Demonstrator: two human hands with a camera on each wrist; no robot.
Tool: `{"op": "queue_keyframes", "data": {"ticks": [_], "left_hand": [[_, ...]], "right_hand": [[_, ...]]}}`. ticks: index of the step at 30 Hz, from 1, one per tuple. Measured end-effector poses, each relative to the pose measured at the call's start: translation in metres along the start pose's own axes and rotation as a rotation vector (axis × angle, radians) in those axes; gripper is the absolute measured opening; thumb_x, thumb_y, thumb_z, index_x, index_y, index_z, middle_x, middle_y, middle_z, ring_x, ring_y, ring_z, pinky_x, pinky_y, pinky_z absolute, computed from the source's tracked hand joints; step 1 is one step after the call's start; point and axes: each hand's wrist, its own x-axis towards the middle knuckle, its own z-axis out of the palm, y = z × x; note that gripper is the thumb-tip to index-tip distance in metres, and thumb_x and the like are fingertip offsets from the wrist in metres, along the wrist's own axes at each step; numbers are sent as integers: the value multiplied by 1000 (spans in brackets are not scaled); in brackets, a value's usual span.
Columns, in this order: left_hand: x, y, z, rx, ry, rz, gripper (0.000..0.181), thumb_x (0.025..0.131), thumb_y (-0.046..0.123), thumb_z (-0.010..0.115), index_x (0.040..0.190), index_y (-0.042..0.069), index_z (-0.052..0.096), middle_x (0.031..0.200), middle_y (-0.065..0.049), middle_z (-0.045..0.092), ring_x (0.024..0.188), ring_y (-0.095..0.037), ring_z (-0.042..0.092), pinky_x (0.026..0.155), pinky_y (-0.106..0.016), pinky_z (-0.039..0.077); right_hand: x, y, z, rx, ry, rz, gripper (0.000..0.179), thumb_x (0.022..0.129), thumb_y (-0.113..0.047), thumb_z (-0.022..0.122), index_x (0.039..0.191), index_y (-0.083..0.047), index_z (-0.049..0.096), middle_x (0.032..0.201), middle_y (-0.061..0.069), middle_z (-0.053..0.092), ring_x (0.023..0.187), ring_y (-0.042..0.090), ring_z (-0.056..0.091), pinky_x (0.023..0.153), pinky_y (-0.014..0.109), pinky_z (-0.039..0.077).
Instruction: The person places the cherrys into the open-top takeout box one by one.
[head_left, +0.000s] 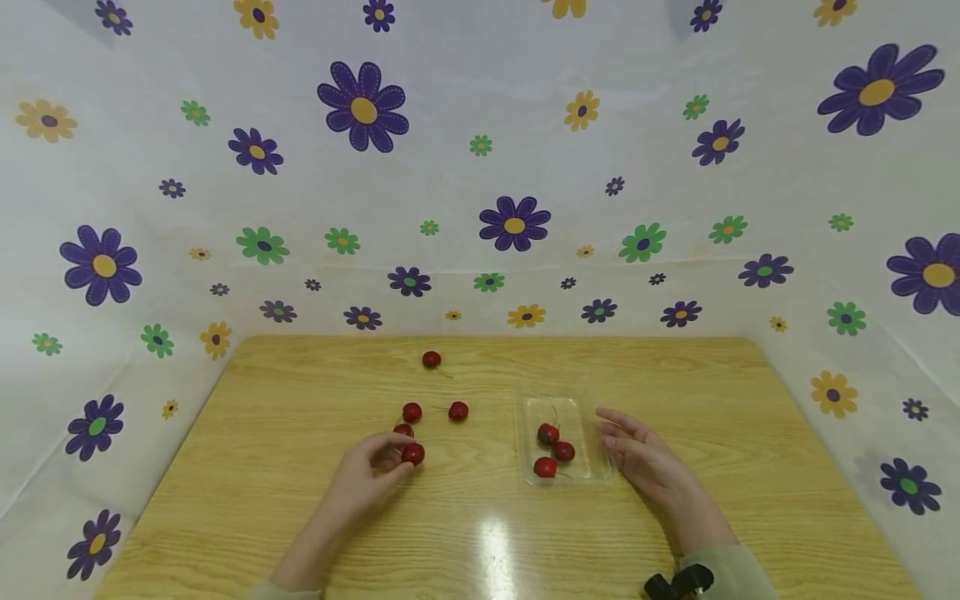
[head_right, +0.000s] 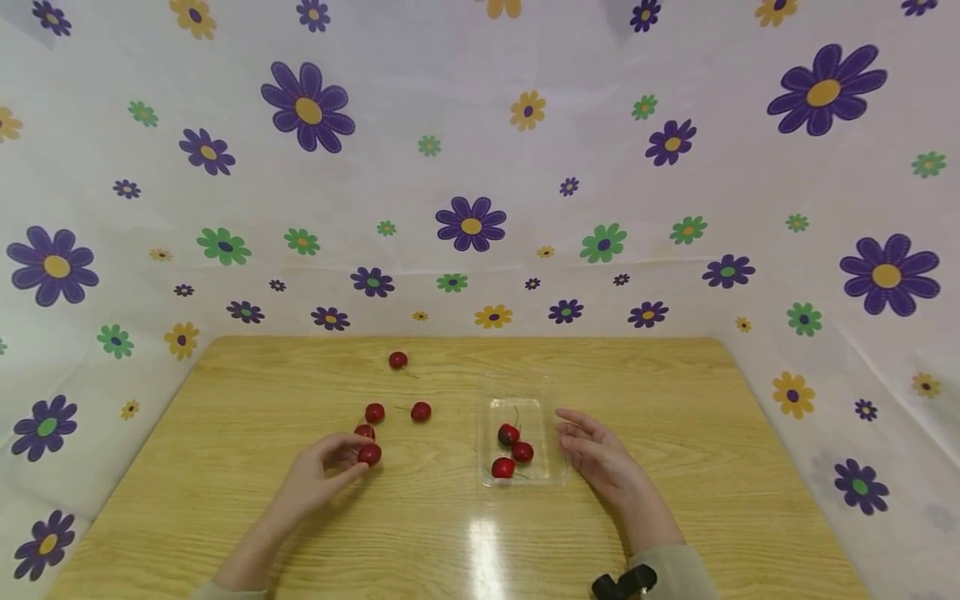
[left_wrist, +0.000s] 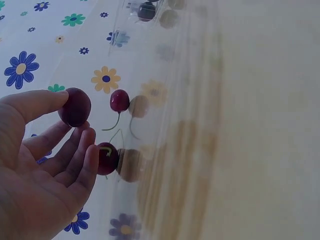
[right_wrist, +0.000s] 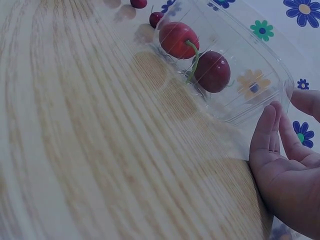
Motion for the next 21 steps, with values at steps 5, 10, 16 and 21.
{"op": "queue_keyframes", "data": {"ticks": [5,10,16,21], "left_hand": [[4,3,7,-5,-33,53,28,93,9,81,120,9,74,109,-5,73,93,-7,65,86,-22,58],[8,7,15,-18,-55,131,29,93,9,82,121,8,74,109,-7,73,91,-6,64,86,-23,59],[13,14,28,-31,-91,227,29,94,10,80,123,6,73,108,-9,74,90,-5,63,86,-24,60],[16,23,38,-48,-110,244,29,96,9,79,124,6,73,108,-9,74,91,-4,64,86,-24,60]], "right_hand": [[0,-1,1,-3,-4,3,38,109,-1,52,127,-32,64,123,-12,66,111,1,63,99,16,53],[1,0,1,-8,-3,0,38,109,-1,52,129,-31,63,123,-11,65,112,1,63,99,16,53],[1,1,0,-9,-7,-8,38,109,-1,52,128,-32,64,123,-11,65,112,1,63,99,16,53],[2,3,-2,1,-38,-29,40,109,1,51,129,-32,64,123,-11,65,113,1,63,100,16,53]]}}
